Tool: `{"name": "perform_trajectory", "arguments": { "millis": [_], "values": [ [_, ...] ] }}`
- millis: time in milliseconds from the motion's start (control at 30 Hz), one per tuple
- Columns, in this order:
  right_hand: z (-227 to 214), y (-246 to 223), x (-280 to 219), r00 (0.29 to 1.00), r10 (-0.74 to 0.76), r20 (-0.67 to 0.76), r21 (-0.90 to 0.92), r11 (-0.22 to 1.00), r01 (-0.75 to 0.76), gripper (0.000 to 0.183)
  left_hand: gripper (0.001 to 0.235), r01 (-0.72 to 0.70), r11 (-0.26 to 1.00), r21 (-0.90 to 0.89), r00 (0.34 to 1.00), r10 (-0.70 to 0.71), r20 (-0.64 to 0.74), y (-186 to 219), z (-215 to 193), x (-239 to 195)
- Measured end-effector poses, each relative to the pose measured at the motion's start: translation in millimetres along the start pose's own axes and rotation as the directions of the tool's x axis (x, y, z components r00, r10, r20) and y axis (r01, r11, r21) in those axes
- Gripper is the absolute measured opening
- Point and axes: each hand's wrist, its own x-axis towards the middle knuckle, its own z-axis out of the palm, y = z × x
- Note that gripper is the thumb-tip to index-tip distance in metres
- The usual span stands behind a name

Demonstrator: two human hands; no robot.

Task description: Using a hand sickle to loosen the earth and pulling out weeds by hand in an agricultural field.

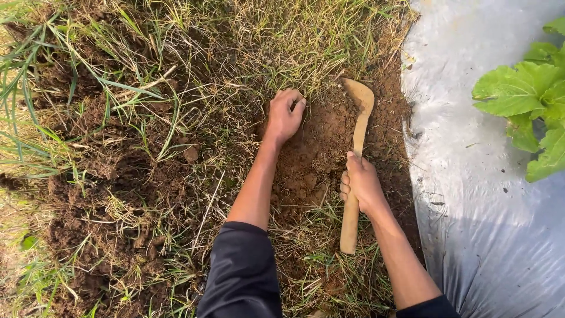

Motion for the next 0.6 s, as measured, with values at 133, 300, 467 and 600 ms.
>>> {"name": "perform_trajectory", "arguments": {
  "millis": [133, 300, 467, 600],
  "values": [
    [6, -6, 11, 0.999, -0.038, 0.001, 0.015, 0.999, 0.038, 0.032, 0.014, -0.003, 1.000, -0.012, 1.000, 0.003, -0.005, -5, 0, 1],
    [-4, 19, 6, 0.997, 0.023, 0.067, 0.019, 1.000, -0.024, 0.034, 0.015, -0.001, 0.999, -0.041, 1.000, 0.001, -0.004, -14, 6, -1],
    [13, 4, 17, 0.998, -0.042, 0.041, -0.027, 0.999, 0.043, 0.031, 0.016, -0.005, 0.999, -0.052, 1.000, 0.004, -0.007, -3, 1, 0],
    [1, 16, 9, 0.998, -0.057, 0.004, -0.093, 0.994, 0.057, 0.033, 0.016, 0.025, 0.997, -0.076, 1.000, -0.026, -0.007, -7, 3, 0]
  ]
}}
